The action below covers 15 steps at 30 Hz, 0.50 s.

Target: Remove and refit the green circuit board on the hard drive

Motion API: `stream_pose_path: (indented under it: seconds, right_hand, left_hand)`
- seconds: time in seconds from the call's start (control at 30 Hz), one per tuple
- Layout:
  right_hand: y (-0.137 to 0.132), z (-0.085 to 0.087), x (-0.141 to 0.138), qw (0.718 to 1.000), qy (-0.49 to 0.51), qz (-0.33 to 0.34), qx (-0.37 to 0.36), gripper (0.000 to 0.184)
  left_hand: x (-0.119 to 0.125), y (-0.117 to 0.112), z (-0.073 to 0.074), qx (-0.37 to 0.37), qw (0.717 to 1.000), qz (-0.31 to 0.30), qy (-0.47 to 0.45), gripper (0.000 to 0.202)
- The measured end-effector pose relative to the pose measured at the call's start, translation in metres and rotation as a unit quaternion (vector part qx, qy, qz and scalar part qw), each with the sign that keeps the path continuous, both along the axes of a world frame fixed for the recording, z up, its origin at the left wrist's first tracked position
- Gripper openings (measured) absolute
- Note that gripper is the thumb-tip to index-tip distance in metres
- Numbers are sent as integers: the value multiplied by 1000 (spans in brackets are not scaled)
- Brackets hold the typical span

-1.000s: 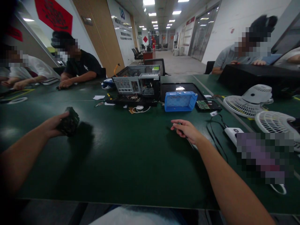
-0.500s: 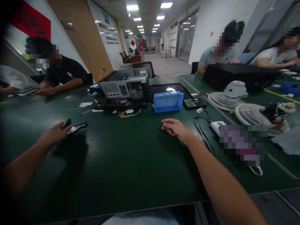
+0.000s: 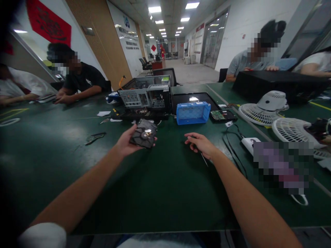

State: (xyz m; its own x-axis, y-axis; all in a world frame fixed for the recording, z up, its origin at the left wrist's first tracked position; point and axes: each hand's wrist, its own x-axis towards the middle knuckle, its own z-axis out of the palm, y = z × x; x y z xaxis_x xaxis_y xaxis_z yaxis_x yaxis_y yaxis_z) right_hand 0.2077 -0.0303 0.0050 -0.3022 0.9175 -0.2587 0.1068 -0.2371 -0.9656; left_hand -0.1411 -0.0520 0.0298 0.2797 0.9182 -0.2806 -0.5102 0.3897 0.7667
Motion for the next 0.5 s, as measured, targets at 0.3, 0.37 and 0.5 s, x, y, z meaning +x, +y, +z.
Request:
stream_pose_path:
  seconds: [0.3,0.37,0.5]
  right_hand:
    - [11,-4,13,991,-65,-107,45,43]
    - [14,-6,17,991,-74,-102,52,45]
    - [16,-9,22,991,-74,-93,56,43]
  left_hand:
    - [139,18,-56,-38,999,21,-11,39]
    - [153,19,-62,6,999,39,32,40]
    - [164,19,-70,52,995,9,90,49]
